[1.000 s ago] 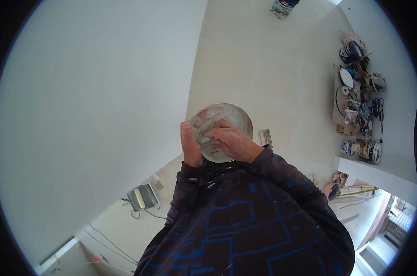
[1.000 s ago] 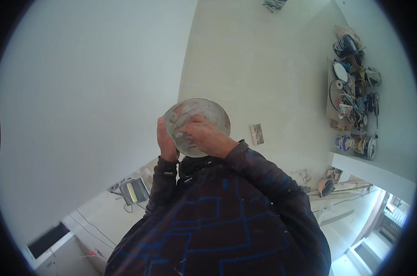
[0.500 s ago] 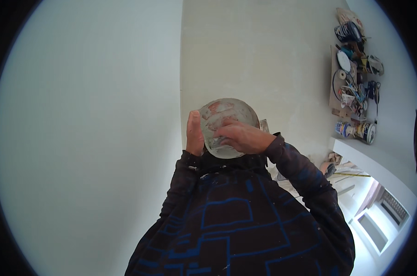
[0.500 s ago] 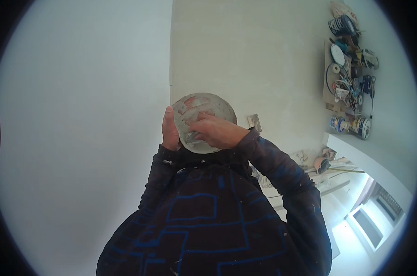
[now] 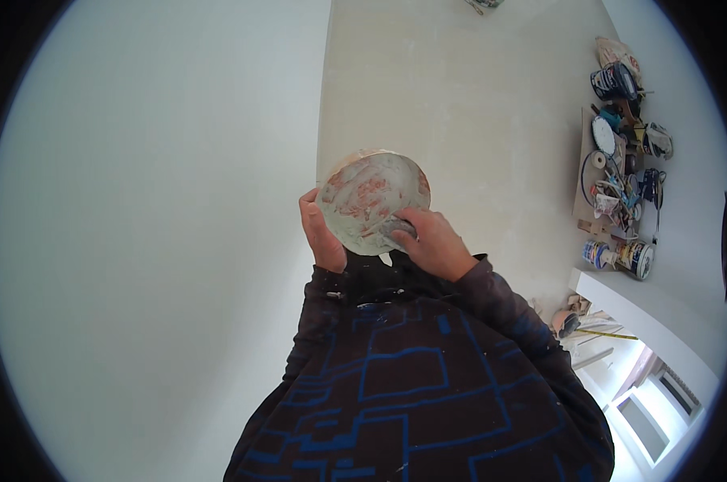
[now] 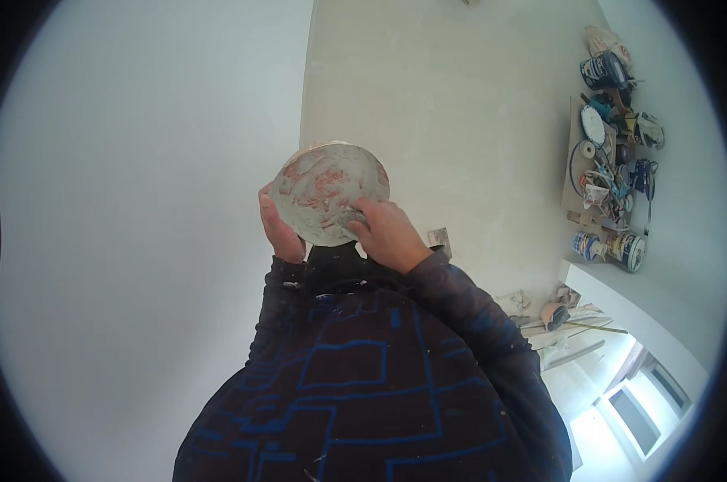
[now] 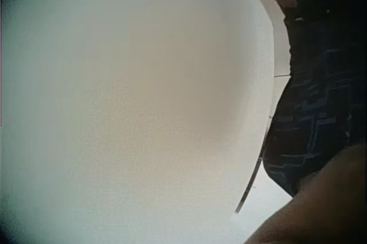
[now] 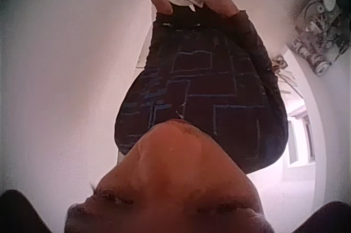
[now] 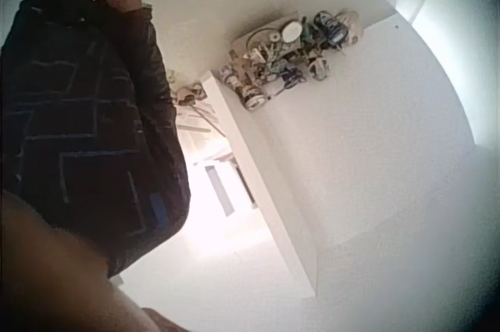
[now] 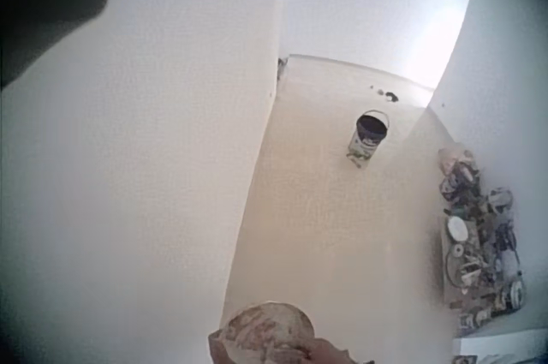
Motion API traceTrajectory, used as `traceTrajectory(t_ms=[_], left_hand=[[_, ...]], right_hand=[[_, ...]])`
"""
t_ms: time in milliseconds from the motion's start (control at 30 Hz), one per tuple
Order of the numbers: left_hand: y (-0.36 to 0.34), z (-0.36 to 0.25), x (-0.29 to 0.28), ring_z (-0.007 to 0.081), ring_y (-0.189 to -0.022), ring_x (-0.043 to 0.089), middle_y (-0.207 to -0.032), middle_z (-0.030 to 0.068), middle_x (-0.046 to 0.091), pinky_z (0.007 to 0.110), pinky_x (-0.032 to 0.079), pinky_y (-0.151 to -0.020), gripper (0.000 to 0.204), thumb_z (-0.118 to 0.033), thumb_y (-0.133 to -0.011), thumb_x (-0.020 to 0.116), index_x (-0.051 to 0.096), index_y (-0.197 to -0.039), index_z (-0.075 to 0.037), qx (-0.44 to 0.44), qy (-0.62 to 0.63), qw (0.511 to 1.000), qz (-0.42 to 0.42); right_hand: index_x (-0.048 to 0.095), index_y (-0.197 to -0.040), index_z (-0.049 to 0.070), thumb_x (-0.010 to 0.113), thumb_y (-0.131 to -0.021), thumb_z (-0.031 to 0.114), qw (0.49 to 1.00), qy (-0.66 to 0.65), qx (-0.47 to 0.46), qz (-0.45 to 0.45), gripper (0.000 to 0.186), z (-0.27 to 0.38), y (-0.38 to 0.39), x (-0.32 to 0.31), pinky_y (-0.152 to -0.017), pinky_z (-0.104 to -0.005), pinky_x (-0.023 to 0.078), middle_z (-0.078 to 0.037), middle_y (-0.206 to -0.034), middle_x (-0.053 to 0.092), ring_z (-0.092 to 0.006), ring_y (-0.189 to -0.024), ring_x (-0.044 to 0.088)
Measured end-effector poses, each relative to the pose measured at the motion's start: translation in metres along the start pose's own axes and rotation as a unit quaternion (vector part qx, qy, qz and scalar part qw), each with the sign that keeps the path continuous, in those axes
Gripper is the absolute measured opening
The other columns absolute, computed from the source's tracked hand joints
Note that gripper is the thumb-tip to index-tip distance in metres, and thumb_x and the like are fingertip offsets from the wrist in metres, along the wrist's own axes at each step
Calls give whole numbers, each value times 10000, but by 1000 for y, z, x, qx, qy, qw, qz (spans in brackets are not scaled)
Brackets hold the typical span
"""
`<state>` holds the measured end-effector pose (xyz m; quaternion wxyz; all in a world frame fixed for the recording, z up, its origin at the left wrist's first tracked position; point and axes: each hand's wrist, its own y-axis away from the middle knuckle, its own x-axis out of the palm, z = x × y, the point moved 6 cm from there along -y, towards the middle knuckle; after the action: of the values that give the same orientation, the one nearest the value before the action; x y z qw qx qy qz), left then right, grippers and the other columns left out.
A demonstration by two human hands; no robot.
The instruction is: The person scoops plaster from a bowl using a small putty knife and applies it along the wall joints, repeatedly smoothing the mixture into the corner.
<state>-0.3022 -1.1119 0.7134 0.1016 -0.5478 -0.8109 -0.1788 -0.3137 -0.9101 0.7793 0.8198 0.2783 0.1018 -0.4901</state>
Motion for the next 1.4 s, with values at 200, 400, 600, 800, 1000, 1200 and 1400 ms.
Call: traceTrajectory(t_ms=[200,400,600,800,1000,1200,1400], left_hand=[[12,31,-4,201,-1148,568,-1218,130,567,381,478,-1020,632,-578,-1082,428,472,-1291,17,-2,-24,997,-68],[26,93,-49,270,-1224,591,-1326,176,578,440,491,-1061,617,-524,-1092,416,485,-1343,35,-53,111,981,-148],[57,189,-127,271,-1224,594,-1317,176,582,444,495,-1057,595,-503,-1092,407,496,-1326,38,-66,1,974,-218],[10,313,-148,264,-1217,587,-1287,166,575,440,491,-1056,607,-539,-1092,402,464,-1326,18,-83,-26,944,-317],[15,325,-142,315,-1314,534,-1403,201,511,476,451,-1109,666,-570,-1096,324,412,-1408,13,-54,-60,921,-382],[10,334,-134,329,-1363,490,-1446,209,473,494,426,-1130,701,-573,-1096,228,398,-1427,21,-19,-91,913,-396],[-8,346,-112,290,-1291,532,-1363,177,513,453,465,-1069,709,-610,-1075,288,433,-1380,14,19,-243,859,-450]], right_hand=[[688,-1188,-38,700,-944,134,996,-74,20,45,298,-12,-19,-12,-850,-385,551,-184,-999,743,-284,-940,721],[642,-1272,-75,667,-993,56,904,-391,131,112,309,-75,-67,-31,-880,-284,550,-69,-1097,733,-125,-991,680],[692,-1234,-51,707,-960,82,928,-337,130,94,304,-196,-198,23,-818,-288,540,-64,-1038,748,-113,-895,675],[748,-1058,-19,746,-896,163,993,-70,-65,-71,244,-335,-455,86,-751,-368,536,-154,-882,752,-240,-807,699],[759,-1056,42,750,-890,185,962,-5,-230,-148,220,-336,-603,169,-779,-455,553,-203,-893,736,-373,-830,690],[762,-1025,99,745,-852,143,912,72,-346,-206,179,-302,-653,182,-841,-456,534,-147,-863,712,-361,-945,650],[683,-1036,61,685,-810,47,869,176,-422,-189,227,-346,-637,203,-826,-458,508,-127,-870,682,-343,-945,625]])
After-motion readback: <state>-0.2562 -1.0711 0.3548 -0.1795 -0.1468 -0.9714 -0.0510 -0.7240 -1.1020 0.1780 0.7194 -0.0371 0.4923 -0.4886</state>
